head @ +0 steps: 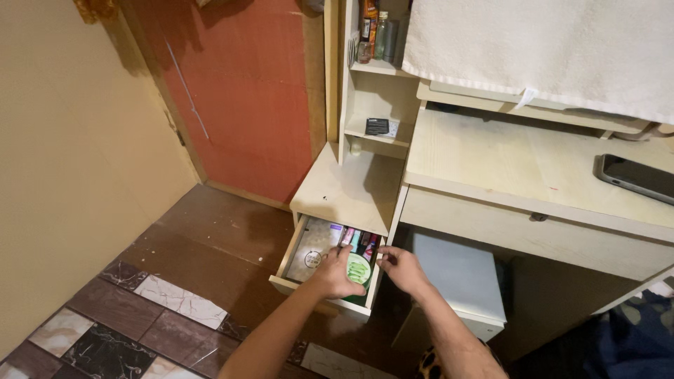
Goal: The person kneels in front of a small drawer unit and empties its drawers one at a time, placing cosmetic tubes, boxes, a jar, and a pouch on the unit's top surface, then rearranges the items back into the drawers.
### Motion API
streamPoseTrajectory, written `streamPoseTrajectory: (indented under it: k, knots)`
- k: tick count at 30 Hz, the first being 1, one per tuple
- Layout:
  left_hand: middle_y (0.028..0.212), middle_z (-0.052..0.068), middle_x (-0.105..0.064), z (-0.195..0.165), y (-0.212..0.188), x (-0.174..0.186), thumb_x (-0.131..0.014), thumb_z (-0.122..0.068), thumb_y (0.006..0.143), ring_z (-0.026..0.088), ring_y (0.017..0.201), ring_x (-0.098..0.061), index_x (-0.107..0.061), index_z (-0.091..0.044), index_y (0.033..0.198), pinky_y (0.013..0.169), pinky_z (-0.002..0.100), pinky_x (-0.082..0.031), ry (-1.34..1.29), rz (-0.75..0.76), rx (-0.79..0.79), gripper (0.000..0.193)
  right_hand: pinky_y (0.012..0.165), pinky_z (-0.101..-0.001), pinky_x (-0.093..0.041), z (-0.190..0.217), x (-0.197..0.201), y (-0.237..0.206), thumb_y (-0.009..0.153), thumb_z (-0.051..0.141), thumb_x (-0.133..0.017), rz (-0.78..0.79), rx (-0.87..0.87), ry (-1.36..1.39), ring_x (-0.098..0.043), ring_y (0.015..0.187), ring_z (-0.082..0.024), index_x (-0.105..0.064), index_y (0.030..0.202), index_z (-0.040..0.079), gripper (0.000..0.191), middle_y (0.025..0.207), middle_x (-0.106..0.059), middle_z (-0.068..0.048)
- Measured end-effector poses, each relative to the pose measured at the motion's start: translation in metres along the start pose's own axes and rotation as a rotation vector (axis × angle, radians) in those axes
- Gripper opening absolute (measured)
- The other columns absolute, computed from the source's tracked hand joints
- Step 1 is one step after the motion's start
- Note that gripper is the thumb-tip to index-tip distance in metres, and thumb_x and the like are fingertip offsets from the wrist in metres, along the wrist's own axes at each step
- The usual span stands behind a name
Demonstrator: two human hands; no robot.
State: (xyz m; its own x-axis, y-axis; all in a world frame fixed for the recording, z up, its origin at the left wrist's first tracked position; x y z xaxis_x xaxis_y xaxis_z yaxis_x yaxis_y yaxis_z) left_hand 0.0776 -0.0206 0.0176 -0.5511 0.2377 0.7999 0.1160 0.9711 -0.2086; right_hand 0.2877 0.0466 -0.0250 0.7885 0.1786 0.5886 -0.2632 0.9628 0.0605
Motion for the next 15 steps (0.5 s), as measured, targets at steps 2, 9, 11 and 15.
streamPoseTrajectory:
  k: [2, 9, 11, 15]
  knots:
    - [0.161, 0.031, -0.023, 0.002, 0.003, -0.002, -0.083, -0.049, 0.063, 0.047, 0.148, -0.030, -0.019, -0.009, 0.161, 0.121, 0.049, -0.034, 0.035, 0.039, 0.017, 0.124, 0.075, -0.0309, -0.056, 0.000, 0.001, -0.001, 0.088, 0.017, -0.076, -0.005, 0.005, -0.019, -0.067, 0.076, -0.014, -0.073, 0.120, 0.009, 0.034, 0.084, -0.072, -0.005]
    - [0.159, 0.035, -0.018, 0.013, 0.000, -0.025, -0.081, -0.051, 0.069, 0.052, 0.149, -0.017, -0.023, -0.010, 0.162, 0.122, 0.054, -0.028, 0.138, -0.094, -0.156, 0.117, 0.076, -0.0322, -0.057, -0.002, -0.003, 0.000, 0.087, 0.015, -0.075, 0.022, 0.001, -0.014, -0.067, 0.076, -0.017, -0.074, 0.120, 0.008, 0.033, 0.083, -0.072, -0.008]
    - [0.161, 0.033, -0.018, 0.012, -0.004, -0.029, -0.080, -0.045, 0.068, 0.050, 0.150, -0.018, -0.024, -0.014, 0.163, 0.118, 0.054, -0.032, 0.153, -0.105, -0.144, 0.114, 0.076, -0.0325, -0.057, -0.001, -0.003, -0.002, 0.087, 0.018, -0.075, 0.017, 0.005, -0.032, -0.070, 0.077, -0.018, -0.073, 0.120, 0.008, 0.034, 0.083, -0.075, -0.009]
    - [0.160, 0.030, -0.019, 0.001, -0.006, -0.023, -0.085, -0.034, 0.064, 0.047, 0.150, -0.018, -0.025, -0.018, 0.163, 0.120, 0.056, -0.027, 0.264, -0.071, -0.075, 0.117, 0.077, -0.0348, -0.057, 0.001, -0.002, -0.006, 0.089, 0.023, -0.074, 0.029, -0.023, -0.092, -0.071, 0.078, -0.020, -0.073, 0.122, 0.009, 0.037, 0.087, -0.076, -0.013]
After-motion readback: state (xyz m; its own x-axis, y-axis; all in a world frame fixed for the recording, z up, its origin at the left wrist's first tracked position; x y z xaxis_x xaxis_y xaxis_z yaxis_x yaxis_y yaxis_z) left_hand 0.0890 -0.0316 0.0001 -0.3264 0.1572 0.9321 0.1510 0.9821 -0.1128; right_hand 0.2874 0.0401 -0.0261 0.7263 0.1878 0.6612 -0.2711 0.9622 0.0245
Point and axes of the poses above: each hand's wrist, its own y-axis towards the middle knuckle, its own x-axis out of the back of the hand, z = x × y, the point moved 2 cm from there along y, towards the middle knuckle
